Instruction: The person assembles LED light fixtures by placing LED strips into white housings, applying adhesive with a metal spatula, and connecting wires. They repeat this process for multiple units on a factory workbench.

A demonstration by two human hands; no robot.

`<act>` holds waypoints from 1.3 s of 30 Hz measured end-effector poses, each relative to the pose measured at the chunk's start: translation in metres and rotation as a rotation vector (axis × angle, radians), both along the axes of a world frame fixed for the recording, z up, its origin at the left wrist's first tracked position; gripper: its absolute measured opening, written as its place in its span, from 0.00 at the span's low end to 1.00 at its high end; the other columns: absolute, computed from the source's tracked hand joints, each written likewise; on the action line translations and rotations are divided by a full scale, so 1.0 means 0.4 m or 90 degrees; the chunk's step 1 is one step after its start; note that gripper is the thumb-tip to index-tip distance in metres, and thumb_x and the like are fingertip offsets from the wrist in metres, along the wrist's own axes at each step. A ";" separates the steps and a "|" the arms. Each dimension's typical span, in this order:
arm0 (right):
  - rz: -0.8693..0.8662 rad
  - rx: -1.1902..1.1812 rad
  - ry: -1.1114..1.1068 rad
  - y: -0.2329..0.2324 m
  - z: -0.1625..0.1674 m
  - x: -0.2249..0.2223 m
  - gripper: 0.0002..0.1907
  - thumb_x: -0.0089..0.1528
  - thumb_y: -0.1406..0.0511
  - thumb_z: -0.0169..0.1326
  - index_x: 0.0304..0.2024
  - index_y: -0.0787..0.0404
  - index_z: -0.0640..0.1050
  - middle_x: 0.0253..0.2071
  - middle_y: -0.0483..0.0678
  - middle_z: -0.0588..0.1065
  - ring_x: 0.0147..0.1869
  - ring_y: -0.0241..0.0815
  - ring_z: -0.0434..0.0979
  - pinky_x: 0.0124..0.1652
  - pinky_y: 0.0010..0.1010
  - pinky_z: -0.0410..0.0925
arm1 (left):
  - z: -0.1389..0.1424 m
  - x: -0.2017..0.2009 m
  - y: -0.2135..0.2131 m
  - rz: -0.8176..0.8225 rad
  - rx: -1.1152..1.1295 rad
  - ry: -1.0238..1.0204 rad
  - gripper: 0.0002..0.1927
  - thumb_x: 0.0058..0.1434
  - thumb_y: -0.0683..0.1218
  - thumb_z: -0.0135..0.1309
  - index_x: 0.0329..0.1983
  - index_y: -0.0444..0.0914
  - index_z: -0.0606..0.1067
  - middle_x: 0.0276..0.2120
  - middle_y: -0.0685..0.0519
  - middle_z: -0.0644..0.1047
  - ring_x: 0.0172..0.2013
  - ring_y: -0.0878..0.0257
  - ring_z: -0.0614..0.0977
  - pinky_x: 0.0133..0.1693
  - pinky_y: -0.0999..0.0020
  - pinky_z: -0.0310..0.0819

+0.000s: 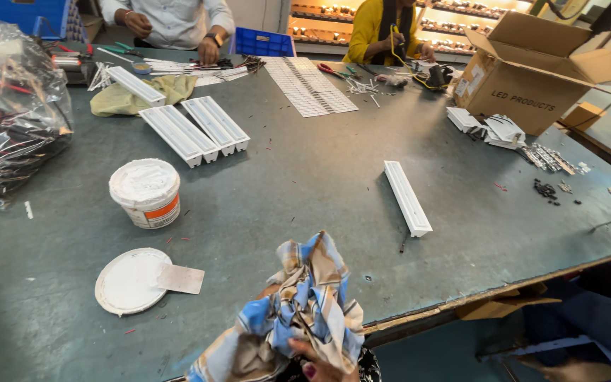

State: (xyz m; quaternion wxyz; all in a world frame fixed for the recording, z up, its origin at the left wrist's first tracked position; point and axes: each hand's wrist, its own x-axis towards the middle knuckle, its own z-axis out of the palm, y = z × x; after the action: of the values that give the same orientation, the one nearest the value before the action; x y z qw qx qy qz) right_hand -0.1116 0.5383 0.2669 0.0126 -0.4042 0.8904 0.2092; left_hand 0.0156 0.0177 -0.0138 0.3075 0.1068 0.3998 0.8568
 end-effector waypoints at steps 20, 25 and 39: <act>-0.235 -0.555 -0.325 0.047 -0.011 0.034 0.21 0.75 0.52 0.43 0.59 0.60 0.70 0.54 0.51 0.69 0.66 0.51 0.62 0.70 0.43 0.54 | -0.003 0.029 0.078 0.271 -0.021 0.128 0.28 0.57 0.43 0.62 0.60 0.34 0.70 0.45 0.51 0.80 0.41 0.65 0.82 0.42 0.70 0.78; -0.227 -1.114 -0.659 0.096 0.011 0.050 0.23 0.77 0.51 0.42 0.59 0.64 0.70 0.51 0.52 0.70 0.64 0.52 0.64 0.69 0.44 0.55 | 0.021 0.044 0.078 0.239 -0.118 0.170 0.27 0.57 0.44 0.62 0.59 0.34 0.70 0.45 0.50 0.80 0.41 0.65 0.82 0.43 0.69 0.78; -0.114 -1.448 -0.595 0.121 0.057 0.143 0.27 0.77 0.49 0.42 0.55 0.68 0.70 0.42 0.53 0.73 0.56 0.49 0.68 0.63 0.41 0.58 | -0.016 0.023 0.157 0.454 -0.040 0.041 0.23 0.62 0.47 0.60 0.56 0.30 0.73 0.43 0.46 0.80 0.40 0.61 0.81 0.41 0.64 0.76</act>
State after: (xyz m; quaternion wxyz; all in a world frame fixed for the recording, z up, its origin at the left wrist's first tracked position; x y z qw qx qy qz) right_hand -0.0544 0.5867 0.2899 -0.0151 -0.1586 0.5004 -0.8510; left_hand 0.0250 0.0804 -0.0202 -0.0206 -0.0219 0.4479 0.8936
